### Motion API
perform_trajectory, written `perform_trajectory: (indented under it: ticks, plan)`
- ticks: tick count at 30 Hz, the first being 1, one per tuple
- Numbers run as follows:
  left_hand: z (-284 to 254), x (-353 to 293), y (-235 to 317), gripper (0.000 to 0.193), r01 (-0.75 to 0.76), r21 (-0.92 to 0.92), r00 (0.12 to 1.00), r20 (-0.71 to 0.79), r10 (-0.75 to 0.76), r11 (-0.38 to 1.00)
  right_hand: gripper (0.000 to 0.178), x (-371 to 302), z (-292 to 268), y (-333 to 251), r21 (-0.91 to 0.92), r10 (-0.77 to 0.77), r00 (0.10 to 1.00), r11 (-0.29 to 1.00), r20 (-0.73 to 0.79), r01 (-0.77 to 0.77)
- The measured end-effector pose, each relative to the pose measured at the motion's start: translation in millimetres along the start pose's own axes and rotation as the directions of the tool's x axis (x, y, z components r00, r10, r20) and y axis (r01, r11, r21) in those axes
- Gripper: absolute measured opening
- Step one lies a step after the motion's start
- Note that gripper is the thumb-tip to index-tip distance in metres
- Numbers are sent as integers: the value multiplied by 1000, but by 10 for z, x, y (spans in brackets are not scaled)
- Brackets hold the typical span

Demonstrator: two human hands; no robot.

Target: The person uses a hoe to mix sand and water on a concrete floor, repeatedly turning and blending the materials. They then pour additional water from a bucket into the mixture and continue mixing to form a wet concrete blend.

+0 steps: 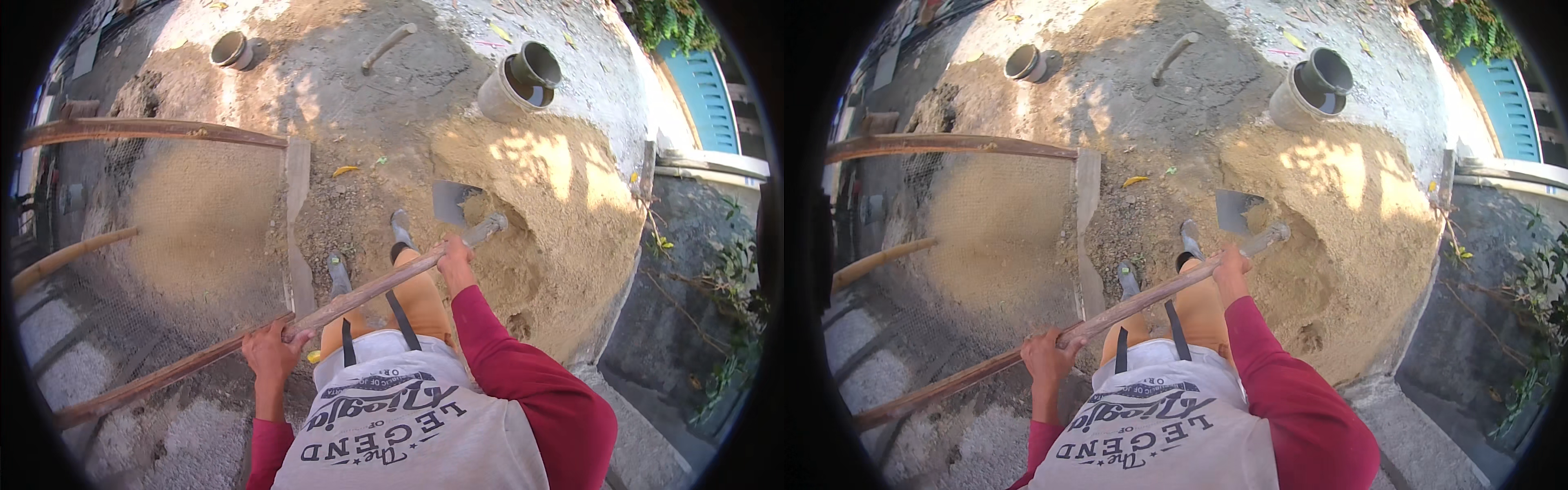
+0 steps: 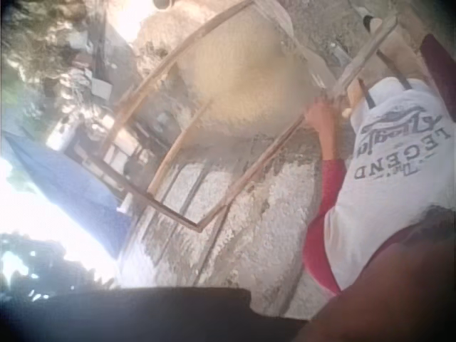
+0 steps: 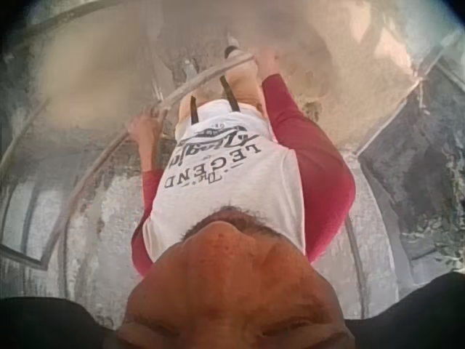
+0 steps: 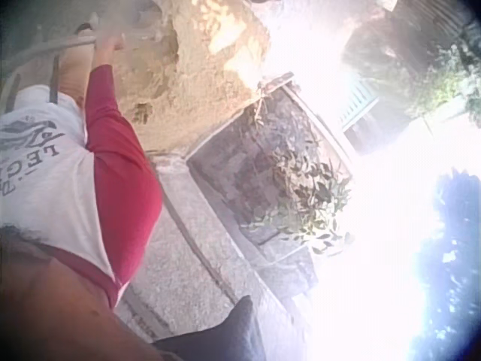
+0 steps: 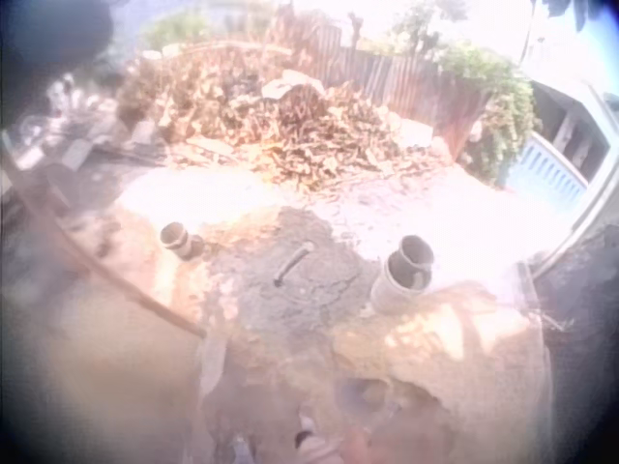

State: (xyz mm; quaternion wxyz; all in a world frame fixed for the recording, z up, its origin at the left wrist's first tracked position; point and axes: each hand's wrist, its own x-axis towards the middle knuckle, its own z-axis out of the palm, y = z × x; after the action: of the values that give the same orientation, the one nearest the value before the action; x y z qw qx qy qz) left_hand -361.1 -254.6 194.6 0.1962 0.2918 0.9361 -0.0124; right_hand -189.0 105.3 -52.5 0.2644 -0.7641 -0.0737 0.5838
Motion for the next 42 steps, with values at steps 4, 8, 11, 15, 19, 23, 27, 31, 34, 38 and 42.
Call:
perform_trajectory:
  ticks: [4,8,11,15,19,23,27,31,34,38,42]
  plan:
    - [313,351,800,37,-266,-171,825,468,316,949,30,592,-253,-1007,-11,-232,964,972,-132,233]
    - [900,733,2023,24,-301,-327,824,384,417,896,26,830,-62,-2400,-113,-504,863,856,35,505]
    - [1167,1005,3211,25,-229,-435,744,498,445,871,35,967,-105,-3088,-233,-653,749,715,112,659]
    - [1858,1029,4187,30,-69,-602,751,494,439,796,52,1482,27,-2859,-512,-657,724,557,210,654]
    - [2090,934,4473,24,316,-565,574,754,320,762,51,2731,-708,-1883,-812,-650,737,322,185,487]
    - [2062,1098,4315,21,547,-396,369,905,212,737,49,2560,-479,-1464,-840,-556,806,324,204,436]
    - [1713,1181,4687,26,646,-461,249,880,404,608,39,2574,-579,-1994,-780,-367,920,532,137,329]
    - [1340,1251,4902,35,445,-765,422,638,644,466,25,2348,-609,-2696,-628,-157,960,730,231,271]
    - [1112,1200,4989,43,-126,-933,690,161,705,336,18,2173,-659,-3161,-515,1,959,844,284,152]
    - [580,1293,5171,45,-432,-878,827,-294,480,206,19,1415,-785,-3184,-113,-194,733,931,652,346]
    - [259,1426,5229,38,-391,-915,889,-403,219,-96,30,1110,-824,-2742,104,-261,584,952,768,289]
